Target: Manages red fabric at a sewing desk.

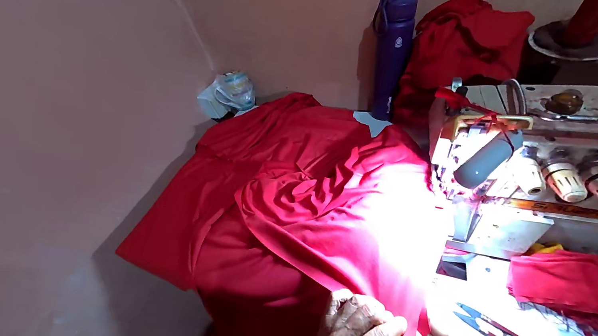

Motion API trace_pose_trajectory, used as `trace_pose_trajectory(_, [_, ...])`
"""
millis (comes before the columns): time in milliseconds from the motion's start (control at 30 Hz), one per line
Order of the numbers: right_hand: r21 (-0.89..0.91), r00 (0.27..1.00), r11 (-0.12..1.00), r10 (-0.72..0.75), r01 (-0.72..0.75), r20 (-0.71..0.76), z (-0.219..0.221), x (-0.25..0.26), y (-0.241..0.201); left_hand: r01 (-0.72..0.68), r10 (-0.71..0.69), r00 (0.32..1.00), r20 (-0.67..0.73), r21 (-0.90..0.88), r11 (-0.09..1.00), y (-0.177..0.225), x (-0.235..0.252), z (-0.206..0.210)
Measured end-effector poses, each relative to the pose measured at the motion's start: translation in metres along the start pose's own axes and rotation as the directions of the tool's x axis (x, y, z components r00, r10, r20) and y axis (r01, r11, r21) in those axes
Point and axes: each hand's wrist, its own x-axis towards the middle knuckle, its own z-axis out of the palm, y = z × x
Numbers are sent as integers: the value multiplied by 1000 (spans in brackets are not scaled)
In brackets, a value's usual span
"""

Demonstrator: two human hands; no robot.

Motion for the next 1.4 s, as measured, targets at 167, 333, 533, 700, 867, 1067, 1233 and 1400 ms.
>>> trace_pose_trajectory(167, [-12,998,1000,-4,4,64,-1,-2,-4,43,-45,998,42,49,998,9,-5,0])
trace_pose_trajectory(333, [-42,999,998,-36,36,7,1,1,-5,103,-103,994,-18,-36,994,16,-20,8])
trace_pose_trajectory(533, [-236,985,961,-161,143,-58,-3,-13,-31,87,-93,995,30,155,984,2,-11,13])
trace_pose_trajectory(700, [-179,968,969,-197,169,-154,0,-23,-16,91,-75,993,-91,182,979,-2,-3,13])
trace_pose_trajectory(867, [-204,950,962,-223,179,-220,-2,6,-13,102,-84,992,-96,193,976,-12,13,29])
trace_pose_trajectory(1067, [-441,864,836,-454,328,-219,-9,76,-4,120,-121,993,-5,187,975,-31,67,38])
trace_pose_trajectory(1233, [-566,823,731,-547,381,-153,-11,101,2,251,-271,957,108,170,953,-41,111,45])
trace_pose_trajectory(1400, [-662,831,678,-536,320,-148,-8,94,10,311,-339,924,176,168,935,-53,124,49])
